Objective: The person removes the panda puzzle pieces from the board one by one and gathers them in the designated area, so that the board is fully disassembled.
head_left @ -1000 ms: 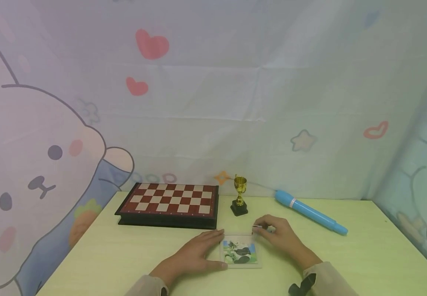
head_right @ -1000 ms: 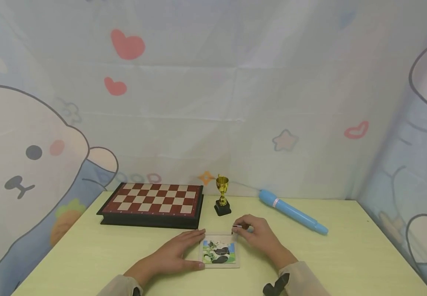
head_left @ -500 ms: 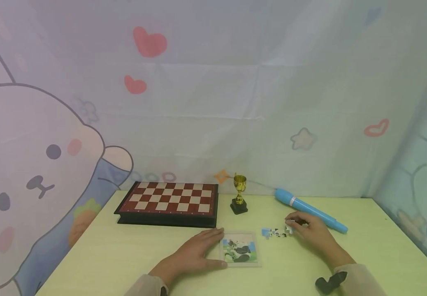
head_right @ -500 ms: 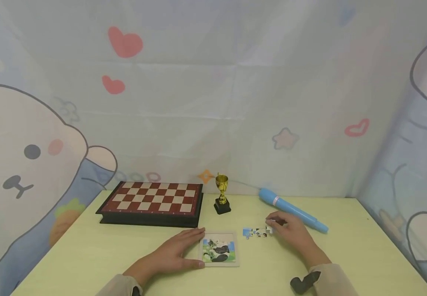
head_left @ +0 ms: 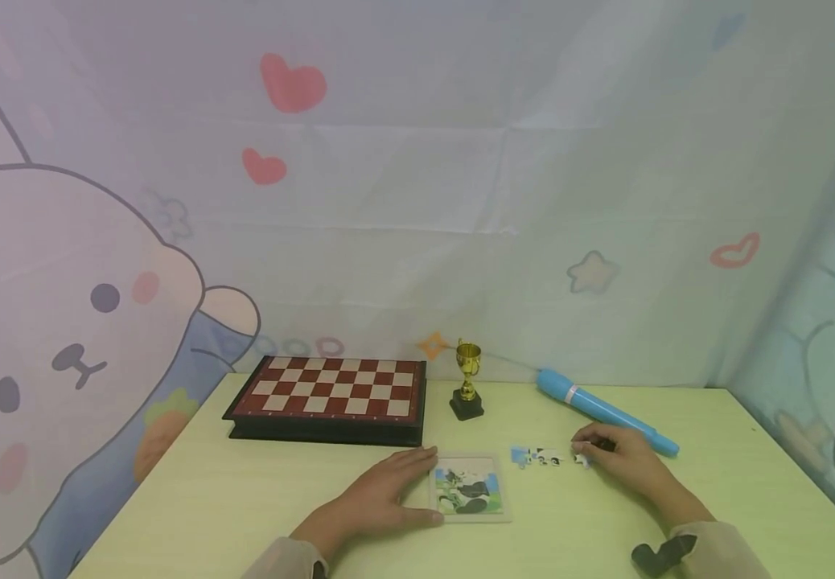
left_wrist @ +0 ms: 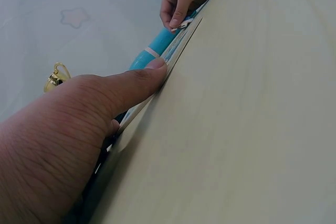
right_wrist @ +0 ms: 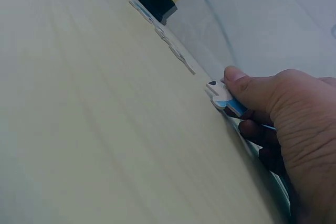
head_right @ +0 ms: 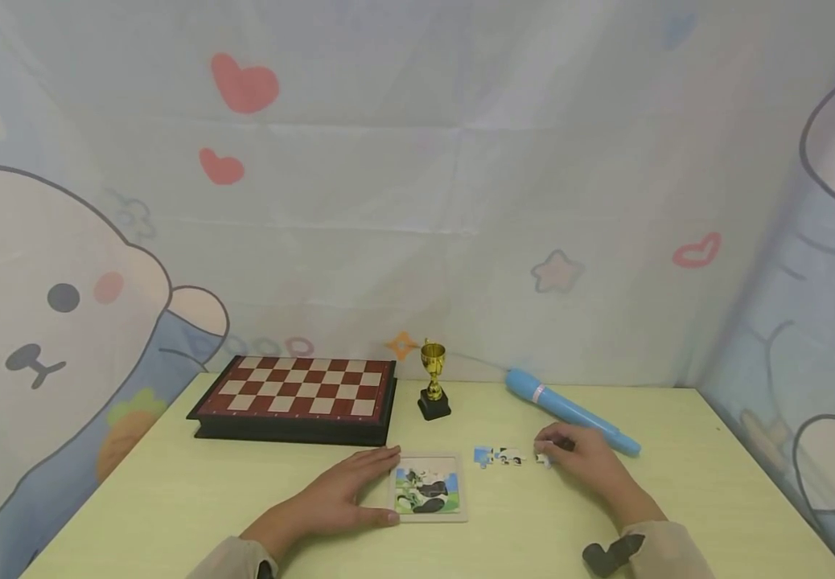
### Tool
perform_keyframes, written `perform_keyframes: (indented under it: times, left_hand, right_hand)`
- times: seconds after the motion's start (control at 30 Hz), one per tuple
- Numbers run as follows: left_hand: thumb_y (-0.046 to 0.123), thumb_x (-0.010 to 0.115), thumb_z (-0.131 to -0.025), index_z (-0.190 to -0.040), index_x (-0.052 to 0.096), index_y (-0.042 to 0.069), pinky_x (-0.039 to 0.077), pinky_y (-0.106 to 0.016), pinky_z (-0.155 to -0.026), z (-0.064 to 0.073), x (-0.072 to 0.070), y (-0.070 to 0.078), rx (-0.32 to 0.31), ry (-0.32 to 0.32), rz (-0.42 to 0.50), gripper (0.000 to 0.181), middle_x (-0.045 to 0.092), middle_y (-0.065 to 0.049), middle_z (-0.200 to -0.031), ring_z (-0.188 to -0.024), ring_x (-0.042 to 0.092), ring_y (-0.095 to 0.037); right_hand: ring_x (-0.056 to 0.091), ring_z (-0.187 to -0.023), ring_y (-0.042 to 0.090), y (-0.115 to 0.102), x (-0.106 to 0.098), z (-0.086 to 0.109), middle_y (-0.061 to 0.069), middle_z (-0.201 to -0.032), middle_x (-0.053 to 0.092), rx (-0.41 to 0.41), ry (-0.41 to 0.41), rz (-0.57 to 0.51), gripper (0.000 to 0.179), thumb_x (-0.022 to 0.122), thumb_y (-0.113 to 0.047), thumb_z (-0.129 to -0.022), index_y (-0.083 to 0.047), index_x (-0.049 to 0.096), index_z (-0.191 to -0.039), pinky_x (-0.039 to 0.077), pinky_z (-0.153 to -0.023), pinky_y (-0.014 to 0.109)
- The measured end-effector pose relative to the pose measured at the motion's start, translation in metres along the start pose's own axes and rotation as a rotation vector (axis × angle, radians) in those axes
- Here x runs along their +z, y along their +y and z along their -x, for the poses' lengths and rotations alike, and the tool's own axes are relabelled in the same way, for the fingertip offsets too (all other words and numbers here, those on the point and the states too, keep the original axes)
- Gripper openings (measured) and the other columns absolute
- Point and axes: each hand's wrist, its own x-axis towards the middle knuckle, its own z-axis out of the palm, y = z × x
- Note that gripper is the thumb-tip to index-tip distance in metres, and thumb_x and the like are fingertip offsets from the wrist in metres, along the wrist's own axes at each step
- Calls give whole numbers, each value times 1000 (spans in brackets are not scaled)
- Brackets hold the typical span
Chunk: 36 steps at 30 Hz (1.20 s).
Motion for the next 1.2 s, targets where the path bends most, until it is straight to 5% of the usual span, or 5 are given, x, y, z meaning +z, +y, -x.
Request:
perform_keyframes:
  times: [0.47,1.2]
  left_hand:
    - [75,57,-86,-156,40,23,26,-56,-119,0,1,-2,-6,-6,11,88,30,10,-163,-150,28,-24]
    - [74,58,-86,-156,40,23,26,-56,-119,0,1,0,-9,-3,10,88,30,10,-163,-150,28,-24]
  right_hand:
    - [60,-88,3,1,8,-3,-16,-98,68,-137,7,69,8,74,-28,-92,-29,74,-100,54,-74,27]
    - [58,-84,4,-4,8,-3,-14,-96,63,-136,-44,25,6,73,-25,-94,-27,70,-99,52,-71,25]
